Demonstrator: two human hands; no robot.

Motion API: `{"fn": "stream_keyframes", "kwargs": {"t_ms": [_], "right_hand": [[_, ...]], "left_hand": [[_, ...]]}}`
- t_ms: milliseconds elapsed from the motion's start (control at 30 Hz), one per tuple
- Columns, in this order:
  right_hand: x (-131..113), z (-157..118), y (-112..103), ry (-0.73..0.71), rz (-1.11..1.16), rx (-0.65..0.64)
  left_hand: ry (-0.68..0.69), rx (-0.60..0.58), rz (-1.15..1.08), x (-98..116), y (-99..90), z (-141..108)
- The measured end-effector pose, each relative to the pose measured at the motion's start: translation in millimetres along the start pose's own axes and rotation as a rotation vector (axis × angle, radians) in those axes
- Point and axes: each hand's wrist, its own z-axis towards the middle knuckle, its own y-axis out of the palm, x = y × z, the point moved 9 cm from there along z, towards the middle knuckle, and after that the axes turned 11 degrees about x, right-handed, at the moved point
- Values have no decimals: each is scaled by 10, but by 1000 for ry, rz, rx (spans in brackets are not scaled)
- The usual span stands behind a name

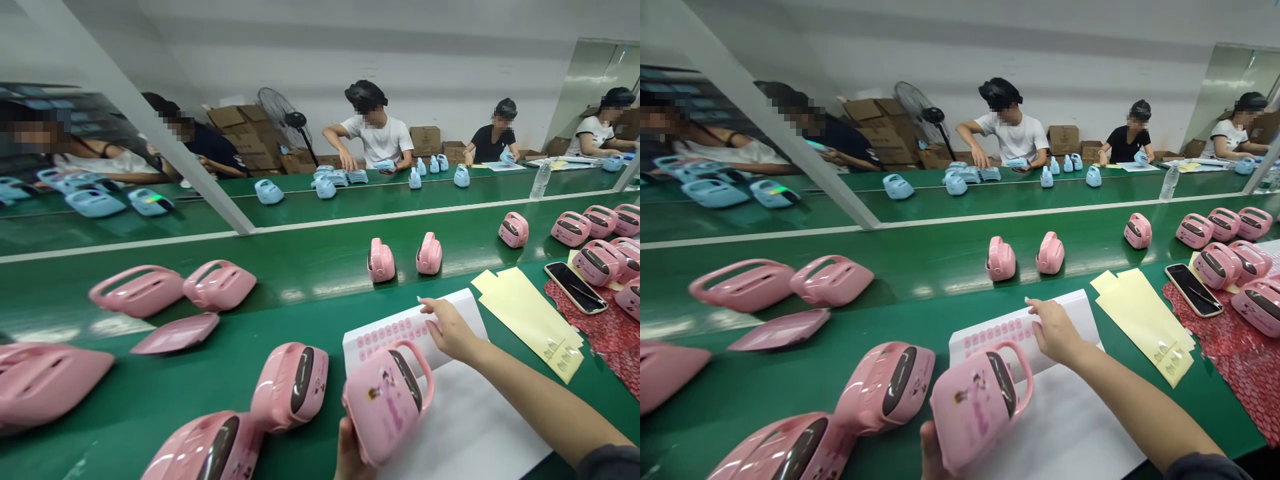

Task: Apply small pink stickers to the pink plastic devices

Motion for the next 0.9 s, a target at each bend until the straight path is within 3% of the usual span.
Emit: {"fn": "stream_keyframes", "kwargs": {"t_ms": [100, 300, 367, 467, 567, 667, 733, 833, 900], "right_hand": [[47, 17, 410, -21, -22, -154], [68, 14, 684, 32, 11, -230], [87, 2, 707, 69, 52, -224], [153, -34, 715, 151, 150, -195], [254, -52, 650, 264, 290, -142], [302, -15, 430, 376, 427, -42], [265, 11, 202, 465, 536, 68], [131, -60, -100, 679, 841, 299], [-10, -169, -171, 799, 1017, 413]], "left_hand": [[-191, -5, 105, -210, -49, -175], [-248, 48, 243, -389, 432, -62], [-273, 61, 214, -418, 408, -23], [-303, 130, 111, -428, 169, -13], [-292, 165, 42, -399, -30, -14], [-199, 135, -11, -298, -19, 40], [-97, 77, -86, -193, 134, 112], [52, -24, -191, -42, 507, 243], [179, 61, -228, 56, 648, 337]]}}
